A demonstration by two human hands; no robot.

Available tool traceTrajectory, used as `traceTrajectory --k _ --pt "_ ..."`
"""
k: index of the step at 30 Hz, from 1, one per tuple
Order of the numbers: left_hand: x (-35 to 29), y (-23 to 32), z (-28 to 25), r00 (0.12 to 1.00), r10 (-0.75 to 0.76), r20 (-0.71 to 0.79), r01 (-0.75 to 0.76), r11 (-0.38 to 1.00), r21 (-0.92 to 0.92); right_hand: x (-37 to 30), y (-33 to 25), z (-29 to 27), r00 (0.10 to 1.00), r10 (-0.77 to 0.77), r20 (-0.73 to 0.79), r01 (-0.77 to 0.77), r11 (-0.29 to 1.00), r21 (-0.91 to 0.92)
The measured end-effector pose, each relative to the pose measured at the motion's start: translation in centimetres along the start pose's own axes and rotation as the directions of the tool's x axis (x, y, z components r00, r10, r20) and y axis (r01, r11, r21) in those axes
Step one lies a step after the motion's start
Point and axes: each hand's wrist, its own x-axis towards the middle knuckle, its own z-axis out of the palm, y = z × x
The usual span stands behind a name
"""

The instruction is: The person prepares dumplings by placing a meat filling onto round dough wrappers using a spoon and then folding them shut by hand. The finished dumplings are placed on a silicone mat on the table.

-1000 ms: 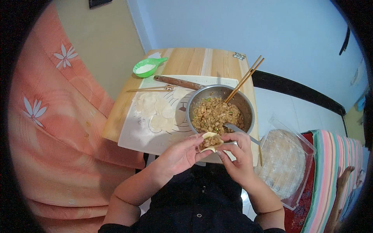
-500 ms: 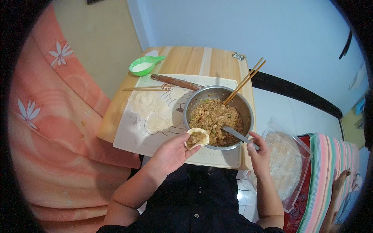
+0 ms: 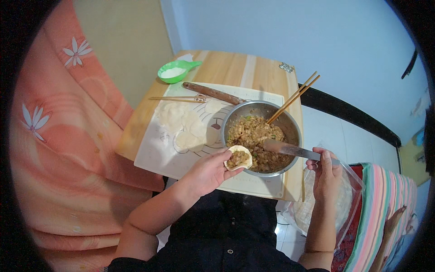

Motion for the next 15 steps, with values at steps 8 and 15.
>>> traceTrajectory --k 8,15 --pt "0.4 0.2 0.7 0.998 -0.034 0.049 0.031 0.998 0.048 -0.1 0.9 1.2 0.988 0.131 0.081 -0.142 0.980 0.142" --pt "0.8 0.3 0.9 0.998 -0.025 0.056 0.020 0.996 0.087 0.1 0.6 1.9 0.977 0.185 0.106 -0.196 0.976 0.096"
